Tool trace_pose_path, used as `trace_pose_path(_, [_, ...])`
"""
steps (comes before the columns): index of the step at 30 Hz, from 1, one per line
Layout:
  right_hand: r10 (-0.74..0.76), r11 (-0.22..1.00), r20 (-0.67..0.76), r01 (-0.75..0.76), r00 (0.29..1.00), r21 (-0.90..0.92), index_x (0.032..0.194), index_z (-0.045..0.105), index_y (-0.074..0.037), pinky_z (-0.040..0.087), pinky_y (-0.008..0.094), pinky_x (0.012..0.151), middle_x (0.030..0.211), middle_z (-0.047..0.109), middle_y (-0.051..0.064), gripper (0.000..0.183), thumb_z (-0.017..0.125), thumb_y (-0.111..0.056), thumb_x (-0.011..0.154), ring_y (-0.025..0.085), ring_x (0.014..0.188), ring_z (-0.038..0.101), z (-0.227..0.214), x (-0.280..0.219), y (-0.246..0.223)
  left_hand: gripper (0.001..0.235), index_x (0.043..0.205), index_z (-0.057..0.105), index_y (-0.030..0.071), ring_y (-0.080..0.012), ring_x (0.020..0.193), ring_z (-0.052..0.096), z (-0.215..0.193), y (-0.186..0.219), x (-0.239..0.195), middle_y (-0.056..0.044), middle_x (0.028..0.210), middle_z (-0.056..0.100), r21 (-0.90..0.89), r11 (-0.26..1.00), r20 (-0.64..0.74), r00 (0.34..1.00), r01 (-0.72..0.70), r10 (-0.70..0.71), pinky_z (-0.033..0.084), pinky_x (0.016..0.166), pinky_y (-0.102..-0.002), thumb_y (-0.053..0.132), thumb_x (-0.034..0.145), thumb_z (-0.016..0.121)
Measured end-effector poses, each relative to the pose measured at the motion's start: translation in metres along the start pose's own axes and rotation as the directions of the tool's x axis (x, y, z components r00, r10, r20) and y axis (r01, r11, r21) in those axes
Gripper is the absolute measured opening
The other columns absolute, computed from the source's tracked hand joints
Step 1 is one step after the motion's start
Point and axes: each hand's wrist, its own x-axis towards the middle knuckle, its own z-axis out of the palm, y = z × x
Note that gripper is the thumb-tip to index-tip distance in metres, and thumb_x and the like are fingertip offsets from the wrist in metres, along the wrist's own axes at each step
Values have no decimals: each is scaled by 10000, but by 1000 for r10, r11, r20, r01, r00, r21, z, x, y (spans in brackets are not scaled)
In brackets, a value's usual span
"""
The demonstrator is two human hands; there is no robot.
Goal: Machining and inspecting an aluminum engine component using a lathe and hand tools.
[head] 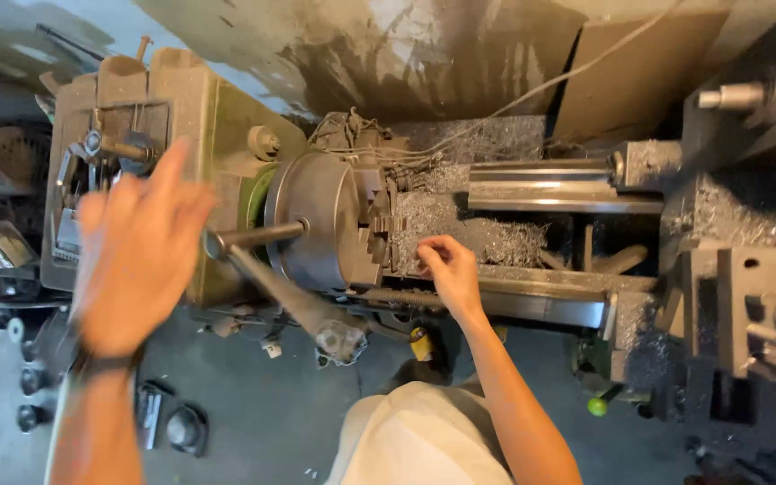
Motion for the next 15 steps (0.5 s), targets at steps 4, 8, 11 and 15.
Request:
trace_pose_path(4, [20, 1000, -73, -19, 997, 10, 1086, 715, 5, 554, 260, 664, 886, 733, 58, 170, 648, -112, 981, 108, 743, 672, -17, 11, 27, 526, 1416, 507, 14, -307, 912, 651, -5, 39, -37, -195, 1018, 699, -235, 910, 306, 914, 342, -265, 512, 795, -395, 238, 961, 644])
trace_pose_path(8, [63, 998, -59, -64, 996, 0, 1091, 708, 17, 546, 271, 629, 883, 724, 78, 190, 658, -120, 970, 130, 717, 672, 8, 4, 21, 543, 1355, 550, -22, -326, 788, 613, 4, 7, -2, -137, 987, 748, -4, 982, -55, 981, -189, 188, 429, 705, -462, 274, 925, 699])
trace_pose_path(11, [67, 998, -27, -67, 997, -7, 1123, 695, 16, 542, 269, 618, 906, 714, 82, 225, 666, -145, 967, 126, 730, 671, -1, 5, 32, 427, 1336, 536, 64, -326, 914, 614, 13, -30, -46, -138, 1184, 740, 80, 990, -79, 989, -117, 124, 424, 768, -451, 198, 965, 699])
trace_pose_path(15, [135, 990, -187, -125, 973, 68, 1187, 656, -13, 544, 275, 655, 958, 721, 65, 319, 649, -249, 972, 114, 779, 668, 15, 22, 32, 1024, 1638, 360, 45, -339, 852, 658, 1, 32, -55, -188, 970, 703, -159, 934, 452, 865, 320, -219, 485, 787, -444, 600, 874, 755])
